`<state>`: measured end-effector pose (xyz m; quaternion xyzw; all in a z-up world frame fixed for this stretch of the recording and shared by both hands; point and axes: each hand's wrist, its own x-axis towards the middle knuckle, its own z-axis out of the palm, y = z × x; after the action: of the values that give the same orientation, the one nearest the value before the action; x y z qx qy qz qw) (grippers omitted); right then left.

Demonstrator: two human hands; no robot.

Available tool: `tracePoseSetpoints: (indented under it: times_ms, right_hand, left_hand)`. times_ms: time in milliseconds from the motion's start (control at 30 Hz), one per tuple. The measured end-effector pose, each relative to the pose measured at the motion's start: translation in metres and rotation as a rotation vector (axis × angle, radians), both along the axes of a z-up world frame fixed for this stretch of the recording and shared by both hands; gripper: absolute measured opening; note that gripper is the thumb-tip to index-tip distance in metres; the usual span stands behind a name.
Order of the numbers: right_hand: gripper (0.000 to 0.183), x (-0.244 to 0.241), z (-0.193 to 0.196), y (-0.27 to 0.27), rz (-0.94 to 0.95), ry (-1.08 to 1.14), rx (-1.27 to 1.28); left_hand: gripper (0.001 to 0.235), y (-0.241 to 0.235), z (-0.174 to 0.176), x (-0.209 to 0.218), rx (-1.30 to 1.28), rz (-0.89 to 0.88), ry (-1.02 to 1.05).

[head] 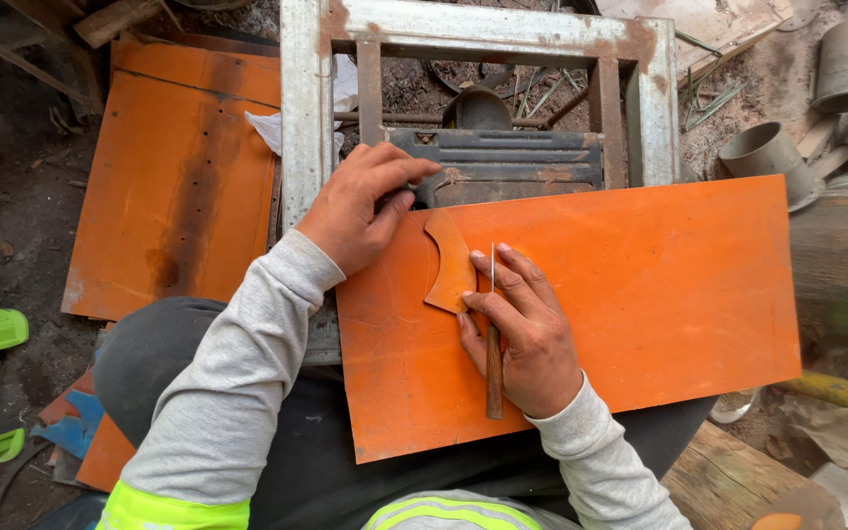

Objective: The person uses a small knife to cut curved shapes from an orange sheet placed on a metal frame. They repeatedly position a template, trace the outline, and cut along the lines to produce multiple identical pieces.

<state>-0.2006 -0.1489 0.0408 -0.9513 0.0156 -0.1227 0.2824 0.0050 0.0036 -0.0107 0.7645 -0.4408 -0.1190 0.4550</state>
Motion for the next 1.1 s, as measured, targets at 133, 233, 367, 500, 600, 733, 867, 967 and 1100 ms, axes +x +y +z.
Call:
tracePoseSetpoints:
  times_ms: [133,233,367,500,600,733,867,967,1100]
  right_hand:
    - [0.021,0.0008,0.0000,-0.0006,0.003,-0.002,0.006]
    - [0.020,0.0009,-0.0004,-0.0013,0.000,0.002,0.010]
    - [0.020,-0.0003,-0.0024,-0.0011,-0.004,0.002,0.020]
    - [0.020,-0.0013,-0.0049,-0.0022,-0.005,0.007,0.022]
    - [0.020,-0.0014,-0.0062,-0.0019,-0.009,0.009,0.024]
    - [0.019,-0.0014,-0.0069,-0.0021,-0.010,0.006,0.025]
    - [0.019,-0.0012,-0.0077,-0.0024,-0.012,-0.002,0.035]
    - [0.019,-0.0011,-0.0080,-0.0017,-0.019,-0.011,0.040]
    - [0.020,-0.0011,-0.0087,-0.0016,-0.018,-0.020,0.046]
  left_hand:
    - [0.021,0.0017,-0.0020,-0.0002,0.019,-0.024,-0.032]
    - [0.019,-0.0008,-0.0011,-0.0030,0.071,-0.046,-0.133]
    - [0.020,-0.0029,0.0008,-0.0040,0.139,-0.039,-0.131]
    - [0.021,-0.0026,0.0007,-0.0050,0.138,-0.034,-0.123]
    - [0.023,-0.0037,0.0010,-0.0044,0.158,-0.038,-0.130]
    - [0.023,-0.0033,0.0007,-0.0044,0.160,-0.040,-0.127]
    - [0.021,-0.0033,-0.0010,-0.0046,0.153,-0.036,-0.127]
    - [0.021,-0.0040,-0.0018,-0.0039,0.154,-0.037,-0.131]
    - [0.021,-0.0038,-0.0016,-0.0040,0.161,-0.041,-0.133]
